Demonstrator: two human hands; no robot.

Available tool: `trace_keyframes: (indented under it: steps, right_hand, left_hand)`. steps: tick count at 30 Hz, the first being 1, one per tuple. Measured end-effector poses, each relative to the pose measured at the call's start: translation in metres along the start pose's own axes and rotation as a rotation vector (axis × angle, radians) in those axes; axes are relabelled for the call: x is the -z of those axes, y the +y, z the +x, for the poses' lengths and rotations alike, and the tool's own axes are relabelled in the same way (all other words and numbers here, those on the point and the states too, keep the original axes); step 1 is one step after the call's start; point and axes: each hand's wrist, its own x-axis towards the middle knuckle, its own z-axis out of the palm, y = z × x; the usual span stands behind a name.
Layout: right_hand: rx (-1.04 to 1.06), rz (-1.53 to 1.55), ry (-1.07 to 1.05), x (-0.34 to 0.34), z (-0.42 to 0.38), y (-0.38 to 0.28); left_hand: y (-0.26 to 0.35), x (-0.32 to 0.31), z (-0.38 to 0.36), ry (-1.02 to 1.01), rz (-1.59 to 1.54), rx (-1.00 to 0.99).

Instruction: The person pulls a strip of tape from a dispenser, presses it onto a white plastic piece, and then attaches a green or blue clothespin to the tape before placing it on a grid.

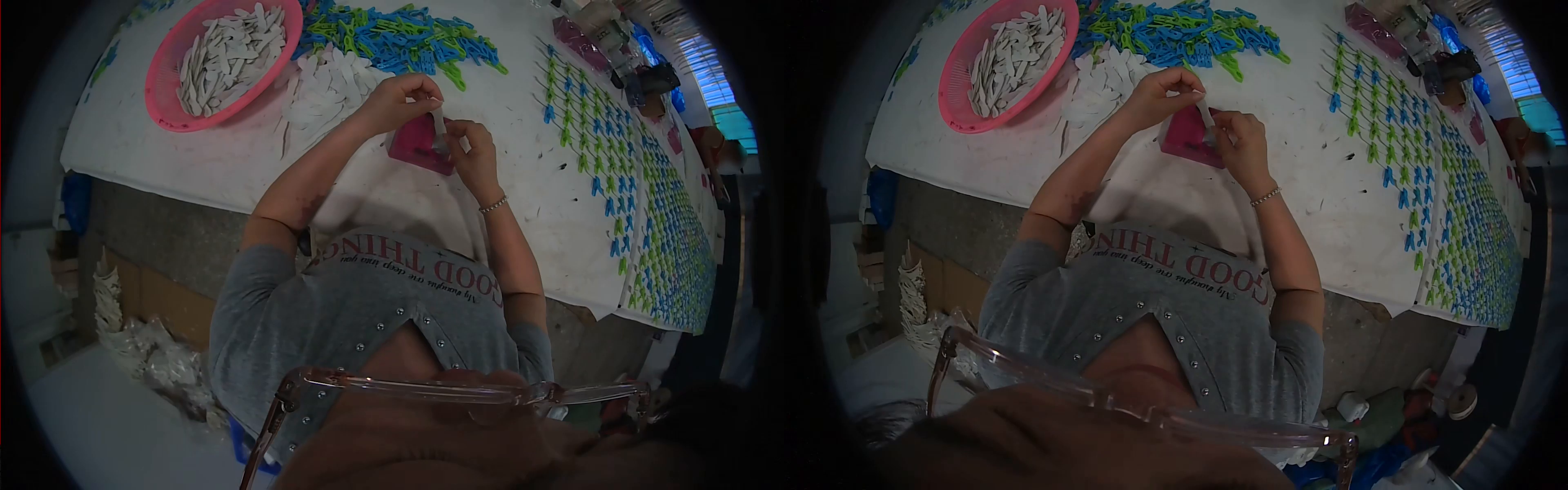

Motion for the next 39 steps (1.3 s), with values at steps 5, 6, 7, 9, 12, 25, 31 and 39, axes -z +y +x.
trace_keyframes:
  steps: [5, 6, 7, 9, 12, 25, 31, 39]
  right_hand:
    - [0.154, -0.113, -0.011, 0.003, 0.001, 0.0]
    - [0.155, -0.113, -0.011, 0.005, -0.001, 0.001]
    - [0.173, -0.151, -0.011, 0.008, -0.004, 0.003]
    - [0.193, -0.19, -0.014, 0.014, -0.009, 0.007]
    - [0.179, -0.266, -0.057, 0.023, -0.014, 0.012]
    - [-0.15, 0.284, 0.102, 0.046, 0.01, -0.01]
    - [-0.303, 0.607, 0.018, 0.013, -0.001, 0.002]
    - [-0.243, 0.25, -0.087, 0.001, 0.003, -0.003]
  left_hand:
    - [0.01, 0.011, -0.007, -0.043, 0.304, -0.099]
    - [0.009, 0.013, -0.009, -0.043, 0.304, -0.1]
    - [0.005, 0.015, -0.011, -0.086, 0.395, -0.13]
    - [-0.001, 0.014, -0.015, -0.127, 0.485, -0.16]
    - [-0.009, 0.003, -0.019, -0.174, 0.521, -0.116]
    - [-0.017, -0.039, -0.009, -0.177, 0.505, -0.197]
    - [-0.012, -0.037, -0.017, -0.042, 0.346, -0.142]
    - [0.004, -0.011, -0.002, -0.078, 0.156, -0.111]
